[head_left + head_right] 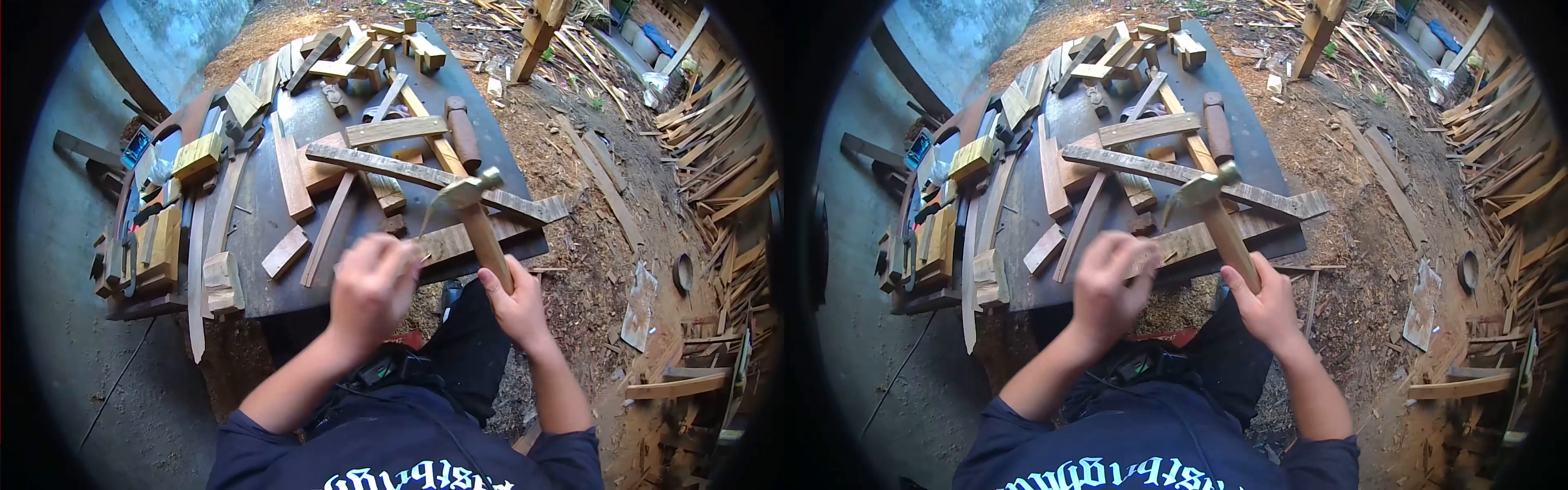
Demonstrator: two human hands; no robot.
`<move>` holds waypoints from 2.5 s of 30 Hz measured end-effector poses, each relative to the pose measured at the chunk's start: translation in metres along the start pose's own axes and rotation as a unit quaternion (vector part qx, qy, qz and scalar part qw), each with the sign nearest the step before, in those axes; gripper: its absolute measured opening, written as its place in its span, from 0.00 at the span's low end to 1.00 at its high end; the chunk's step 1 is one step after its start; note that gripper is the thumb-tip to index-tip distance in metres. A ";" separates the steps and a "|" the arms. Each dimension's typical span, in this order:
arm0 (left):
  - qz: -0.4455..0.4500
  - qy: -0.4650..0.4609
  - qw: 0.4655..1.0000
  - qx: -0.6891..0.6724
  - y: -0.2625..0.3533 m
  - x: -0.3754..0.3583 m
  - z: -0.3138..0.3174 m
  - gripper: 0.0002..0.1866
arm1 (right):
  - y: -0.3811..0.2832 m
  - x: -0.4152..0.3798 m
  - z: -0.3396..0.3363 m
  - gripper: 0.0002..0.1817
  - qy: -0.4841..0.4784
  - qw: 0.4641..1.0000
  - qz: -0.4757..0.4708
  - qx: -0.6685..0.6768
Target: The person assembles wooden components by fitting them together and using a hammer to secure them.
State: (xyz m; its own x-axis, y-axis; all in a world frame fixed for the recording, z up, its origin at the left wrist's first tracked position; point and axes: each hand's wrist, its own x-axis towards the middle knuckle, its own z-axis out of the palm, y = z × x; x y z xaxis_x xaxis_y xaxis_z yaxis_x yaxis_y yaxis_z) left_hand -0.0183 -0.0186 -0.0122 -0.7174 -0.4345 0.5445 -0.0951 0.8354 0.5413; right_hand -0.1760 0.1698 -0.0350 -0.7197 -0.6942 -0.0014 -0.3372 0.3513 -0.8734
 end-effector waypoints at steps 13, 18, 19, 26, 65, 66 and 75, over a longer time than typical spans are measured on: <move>0.022 -0.098 0.992 0.075 -0.010 -0.015 0.028 0.10 | 0.042 -0.042 0.022 0.17 0.011 0.975 0.055 0.214; -0.013 -0.062 0.997 0.042 -0.043 0.003 -0.048 0.09 | 0.023 -0.024 0.029 0.18 0.001 0.977 0.038 0.209; -0.017 -0.043 0.996 0.072 -0.076 0.004 -0.066 0.08 | 0.022 -0.024 0.030 0.18 -0.002 0.978 0.039 0.207; -0.250 -0.159 0.890 0.346 -0.201 0.007 -0.170 0.12 | 0.018 -0.031 0.044 0.17 -0.023 0.977 0.059 0.206; 0.274 0.067 0.948 0.151 0.075 0.183 0.025 0.29 | 0.107 -0.184 -0.015 0.16 0.071 0.969 0.177 0.156; 0.285 0.246 0.916 0.141 0.080 0.209 0.021 0.30 | 0.107 -0.190 -0.012 0.16 0.085 0.965 0.178 0.172; 0.029 -0.212 0.944 0.249 -0.076 0.172 -0.061 0.24 | 0.125 -0.189 0.003 0.20 0.120 0.952 0.170 0.225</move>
State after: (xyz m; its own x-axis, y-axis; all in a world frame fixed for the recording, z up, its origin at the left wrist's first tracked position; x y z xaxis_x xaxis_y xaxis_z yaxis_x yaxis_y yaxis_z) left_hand -0.0926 -0.1771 0.0796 -0.9337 -0.2967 0.2007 -0.2835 0.9545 0.0922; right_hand -0.0809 0.3430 -0.1456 -0.8773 -0.4049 -0.2576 0.1957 0.1884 -0.9624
